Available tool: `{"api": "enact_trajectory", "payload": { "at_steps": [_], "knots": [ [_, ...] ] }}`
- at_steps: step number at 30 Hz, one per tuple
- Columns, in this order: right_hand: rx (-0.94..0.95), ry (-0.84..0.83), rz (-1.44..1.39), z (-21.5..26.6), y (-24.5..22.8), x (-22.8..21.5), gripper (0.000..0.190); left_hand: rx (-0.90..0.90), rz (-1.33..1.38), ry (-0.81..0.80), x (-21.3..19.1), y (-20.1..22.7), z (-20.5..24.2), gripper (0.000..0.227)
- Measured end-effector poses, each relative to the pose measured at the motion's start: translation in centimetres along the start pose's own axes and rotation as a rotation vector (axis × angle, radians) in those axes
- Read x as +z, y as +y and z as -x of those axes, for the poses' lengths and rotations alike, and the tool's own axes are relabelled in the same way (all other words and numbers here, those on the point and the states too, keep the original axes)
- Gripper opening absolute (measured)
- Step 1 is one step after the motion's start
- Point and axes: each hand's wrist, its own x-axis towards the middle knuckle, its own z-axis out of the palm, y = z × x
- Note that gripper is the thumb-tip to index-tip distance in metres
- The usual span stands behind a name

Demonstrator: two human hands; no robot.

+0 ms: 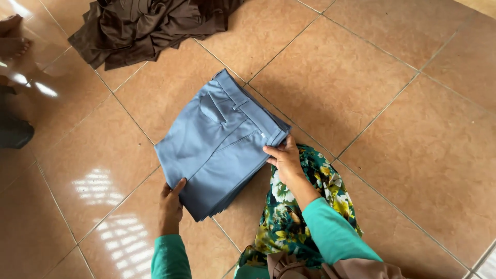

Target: Folding blue trousers into neat rectangles and stacking them on the floor.

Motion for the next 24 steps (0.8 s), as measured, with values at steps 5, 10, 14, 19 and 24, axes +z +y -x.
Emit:
{"api": "enact_trajectory", "payload": {
  "at_steps": [5,10,14,19,24],
  "knots": [
    [0.003,0.01,0.012,-0.7,0.0,-0.7,0.085,0.023,-0.033,0.012,-0.3,-1.2,-0.5,0.065],
    [-0.023,0.014,0.047,-0.2,-0.9,-0.8,0.088,0.178,-0.204,0.086,0.5,-1.7,0.1,0.087],
    [-0.321,0.032,0.429,0.2,-0.7,-1.6,0.084,0.668,-0.91,0.33,6.0,2.3,6.3,0.084],
    [-1.054,0.297,1.432,0.8,-0.6,-2.6,0.075,0.973,-1.065,0.28,12.6,0.8,7.1,0.067],
    [-1.179,0.313,1.593,0.9,-1.0,-3.6,0.065,1.07,-1.129,0.114,17.7,-0.9,8.7,0.062]
  ]
}}
